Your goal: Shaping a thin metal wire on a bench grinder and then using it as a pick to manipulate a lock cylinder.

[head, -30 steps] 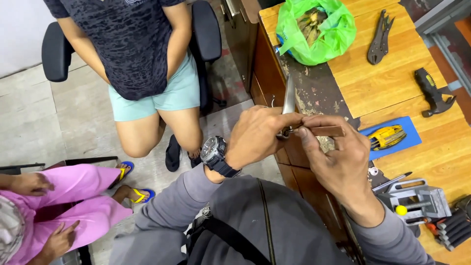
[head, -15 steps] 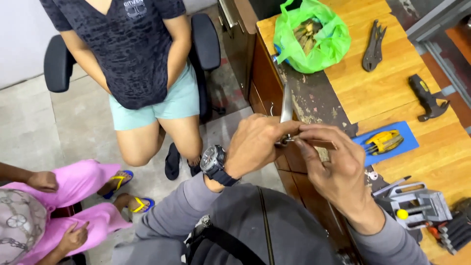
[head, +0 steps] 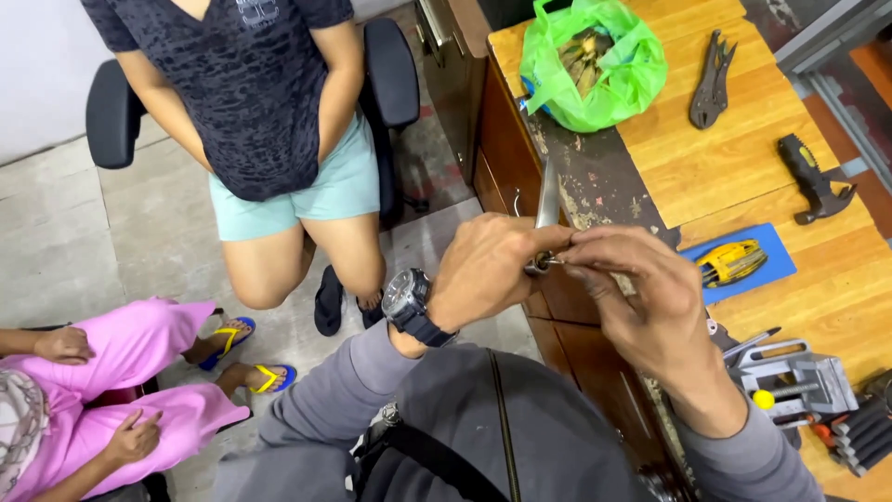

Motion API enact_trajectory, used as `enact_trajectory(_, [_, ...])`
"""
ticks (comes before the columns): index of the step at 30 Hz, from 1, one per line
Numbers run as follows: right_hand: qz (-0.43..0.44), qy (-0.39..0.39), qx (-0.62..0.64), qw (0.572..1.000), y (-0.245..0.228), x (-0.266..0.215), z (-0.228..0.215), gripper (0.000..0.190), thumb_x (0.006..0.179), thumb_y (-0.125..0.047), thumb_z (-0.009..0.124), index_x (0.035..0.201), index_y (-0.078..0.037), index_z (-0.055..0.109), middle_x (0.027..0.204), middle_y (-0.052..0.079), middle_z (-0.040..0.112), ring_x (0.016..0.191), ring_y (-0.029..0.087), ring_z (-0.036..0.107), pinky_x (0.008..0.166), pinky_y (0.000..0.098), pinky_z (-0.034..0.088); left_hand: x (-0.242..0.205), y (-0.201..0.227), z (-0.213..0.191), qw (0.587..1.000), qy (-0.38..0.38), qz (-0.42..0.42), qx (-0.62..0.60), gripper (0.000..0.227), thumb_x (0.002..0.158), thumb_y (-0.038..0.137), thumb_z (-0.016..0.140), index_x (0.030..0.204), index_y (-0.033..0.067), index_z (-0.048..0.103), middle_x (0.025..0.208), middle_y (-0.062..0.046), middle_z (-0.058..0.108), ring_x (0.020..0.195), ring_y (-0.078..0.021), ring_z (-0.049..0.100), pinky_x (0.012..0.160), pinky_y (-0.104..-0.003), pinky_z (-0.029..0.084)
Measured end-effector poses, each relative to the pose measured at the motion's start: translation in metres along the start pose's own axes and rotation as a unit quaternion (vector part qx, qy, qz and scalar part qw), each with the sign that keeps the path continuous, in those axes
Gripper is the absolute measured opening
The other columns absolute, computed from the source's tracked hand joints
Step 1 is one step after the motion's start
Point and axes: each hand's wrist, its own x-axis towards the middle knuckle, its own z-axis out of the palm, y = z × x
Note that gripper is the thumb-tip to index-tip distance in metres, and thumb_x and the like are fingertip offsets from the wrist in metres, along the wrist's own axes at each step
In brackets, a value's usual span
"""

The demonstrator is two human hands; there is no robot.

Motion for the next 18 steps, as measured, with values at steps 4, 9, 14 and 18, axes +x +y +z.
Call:
enact_trajectory(4, [0.022, -0.002, 0.027, 0.999, -0.005, 0.005, -0.002, 0.009, 0.089, 0.005, 0.075, 0.095, -0.002, 0.075, 0.089, 0.013, 0.077, 0.092, 0.039, 0.077, 0.072, 0.047, 0.063, 0.0, -0.001, 0.001, 1.0, -0.002, -0.009, -0.002, 0.05, 0.068, 0.004, 0.075, 0.115, 0.0203, 0.074, 0.081, -0.008, 0.073, 0.082, -0.0417, 0.073, 0.074, -0.055, 0.06])
enact_trajectory(9, [0.105, 0.008, -0.004, 0.994, -0.004, 0.001, 0.002, 0.006, 0.095, 0.002, 0.072, 0.1, 0.002, 0.072, 0.09, 0.017, 0.076, 0.086, 0.039, 0.077, 0.067, 0.0451, 0.062, 0.002, 0.001, -0.003, 1.0, 0.006, -0.014, 0.013, 0.049, 0.069, 0.001, 0.073, 0.115, 0.0196, 0.076, 0.081, -0.009, 0.073, 0.082, -0.044, 0.073, 0.073, -0.055, 0.06])
enact_trajectory(14, [0.075, 0.018, -0.012, 0.997, -0.005, 0.002, 0.009, 0.007, 0.093, 0.007, 0.072, 0.1, 0.006, 0.071, 0.09, 0.023, 0.074, 0.083, 0.043, 0.076, 0.063, 0.0482, 0.062, 0.004, -0.003, -0.002, 1.0, 0.003, -0.014, 0.015, 0.049, 0.068, 0.004, 0.078, 0.114, 0.0198, 0.076, 0.083, -0.008, 0.073, 0.084, -0.0433, 0.073, 0.075, -0.056, 0.06])
enact_trajectory(18, [0.062, 0.02, -0.028, 0.997, -0.006, 0.001, 0.01, 0.006, 0.093, 0.008, 0.072, 0.099, 0.007, 0.07, 0.09, 0.023, 0.073, 0.083, 0.043, 0.076, 0.064, 0.0479, 0.063, 0.004, -0.001, -0.004, 1.0, 0.003, -0.012, 0.006, 0.047, 0.07, 0.004, 0.078, 0.115, 0.019, 0.075, 0.086, -0.009, 0.074, 0.085, -0.0444, 0.073, 0.074, -0.057, 0.06])
